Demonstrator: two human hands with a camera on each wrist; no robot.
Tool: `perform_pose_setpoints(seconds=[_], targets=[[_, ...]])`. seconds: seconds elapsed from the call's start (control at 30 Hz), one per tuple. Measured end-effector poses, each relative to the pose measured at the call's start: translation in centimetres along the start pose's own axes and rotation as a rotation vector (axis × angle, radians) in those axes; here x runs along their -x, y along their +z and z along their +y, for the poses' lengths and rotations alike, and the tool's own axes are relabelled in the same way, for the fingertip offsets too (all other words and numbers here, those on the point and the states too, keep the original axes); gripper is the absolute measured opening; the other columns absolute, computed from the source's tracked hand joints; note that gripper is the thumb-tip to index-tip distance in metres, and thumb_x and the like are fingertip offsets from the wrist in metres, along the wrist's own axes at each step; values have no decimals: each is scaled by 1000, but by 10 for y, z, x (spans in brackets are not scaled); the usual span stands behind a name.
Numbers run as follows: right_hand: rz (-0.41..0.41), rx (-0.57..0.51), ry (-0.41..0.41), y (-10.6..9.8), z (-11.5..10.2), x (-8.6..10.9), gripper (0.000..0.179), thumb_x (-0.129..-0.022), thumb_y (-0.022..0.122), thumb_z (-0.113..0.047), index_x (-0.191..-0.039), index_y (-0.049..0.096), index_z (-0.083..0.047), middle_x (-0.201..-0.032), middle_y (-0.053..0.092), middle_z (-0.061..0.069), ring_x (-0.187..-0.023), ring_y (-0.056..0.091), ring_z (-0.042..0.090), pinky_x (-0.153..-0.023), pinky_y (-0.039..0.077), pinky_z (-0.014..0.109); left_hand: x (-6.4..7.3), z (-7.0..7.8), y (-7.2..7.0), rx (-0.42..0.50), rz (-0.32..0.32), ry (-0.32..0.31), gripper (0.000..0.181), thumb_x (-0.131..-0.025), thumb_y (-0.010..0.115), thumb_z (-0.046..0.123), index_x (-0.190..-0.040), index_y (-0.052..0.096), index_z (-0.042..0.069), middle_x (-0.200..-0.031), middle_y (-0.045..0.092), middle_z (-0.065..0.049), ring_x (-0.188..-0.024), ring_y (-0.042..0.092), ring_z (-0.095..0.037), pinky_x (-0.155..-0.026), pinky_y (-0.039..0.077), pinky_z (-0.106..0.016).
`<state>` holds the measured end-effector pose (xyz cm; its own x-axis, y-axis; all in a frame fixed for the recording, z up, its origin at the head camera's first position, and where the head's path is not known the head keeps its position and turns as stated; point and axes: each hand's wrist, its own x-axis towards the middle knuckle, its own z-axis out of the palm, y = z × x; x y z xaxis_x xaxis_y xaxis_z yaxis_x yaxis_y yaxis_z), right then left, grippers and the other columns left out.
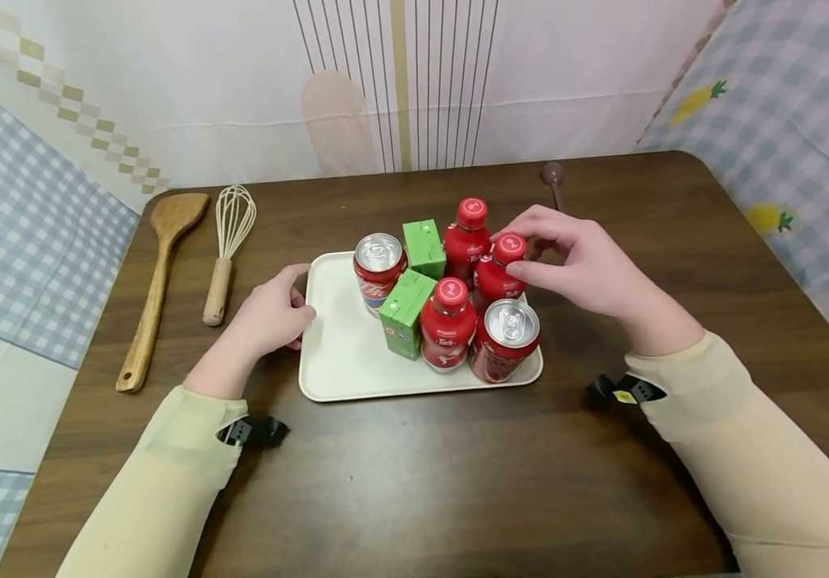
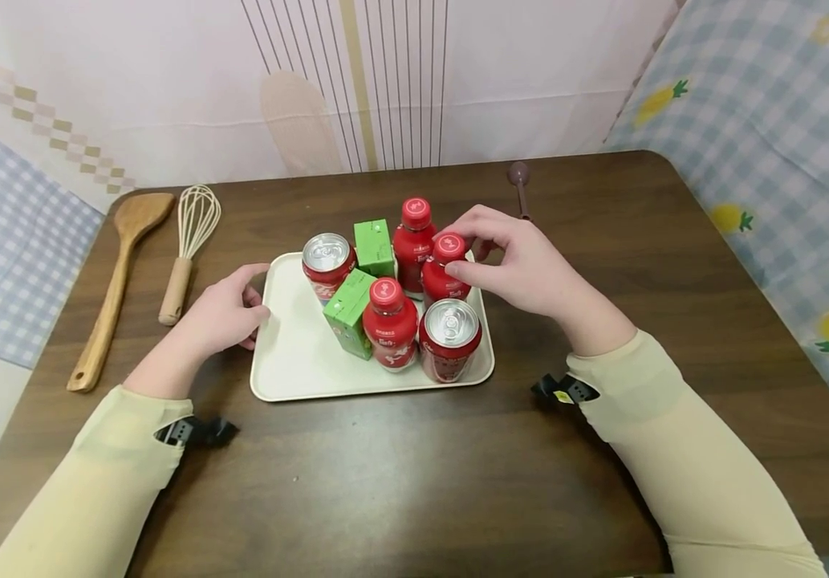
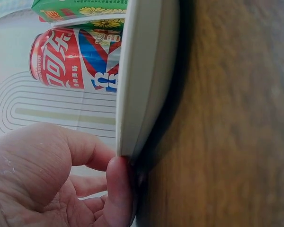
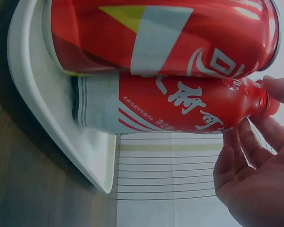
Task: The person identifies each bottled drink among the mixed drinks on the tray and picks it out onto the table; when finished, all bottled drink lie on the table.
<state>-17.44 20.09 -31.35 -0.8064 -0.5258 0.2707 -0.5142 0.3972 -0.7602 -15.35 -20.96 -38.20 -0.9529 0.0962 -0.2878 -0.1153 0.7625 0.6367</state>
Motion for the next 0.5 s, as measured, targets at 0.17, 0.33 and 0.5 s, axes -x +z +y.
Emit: perform_pose_setpoints(seconds=[0.17, 0.33, 0.5], targets=[[51, 10, 26, 3, -1, 0, 24, -90, 79, -10, -112, 75, -18, -108, 66, -6, -89, 58, 16, -70, 49, 24, 0, 0, 0, 4, -2, -6, 71, -95, 51, 11, -162, 27, 10, -106, 56, -19, -61, 66, -22, -56, 61, -34], [84, 29, 84, 9, -3, -1, 24, -89, 79, -11, -111, 71, -13, -105, 66, -5, -89, 57, 18, -70, 49, 24, 0, -1, 0, 3, 0, 1, 70, -96, 51, 11, -162, 27, 10, -106, 56, -19, -62, 66, -22, -56, 61, -34], [108, 63, 183, 10, -7, 0, 28, -88, 81, -16, -110, 65, -12, -101, 66, -1, -91, 57, 20, -66, 50, 25, -1, 1, 1, 2, -4, 0, 70, -96, 51, 11, -162, 27, 10, -106, 56, -19, -62, 66, -23, -56, 61, -34]])
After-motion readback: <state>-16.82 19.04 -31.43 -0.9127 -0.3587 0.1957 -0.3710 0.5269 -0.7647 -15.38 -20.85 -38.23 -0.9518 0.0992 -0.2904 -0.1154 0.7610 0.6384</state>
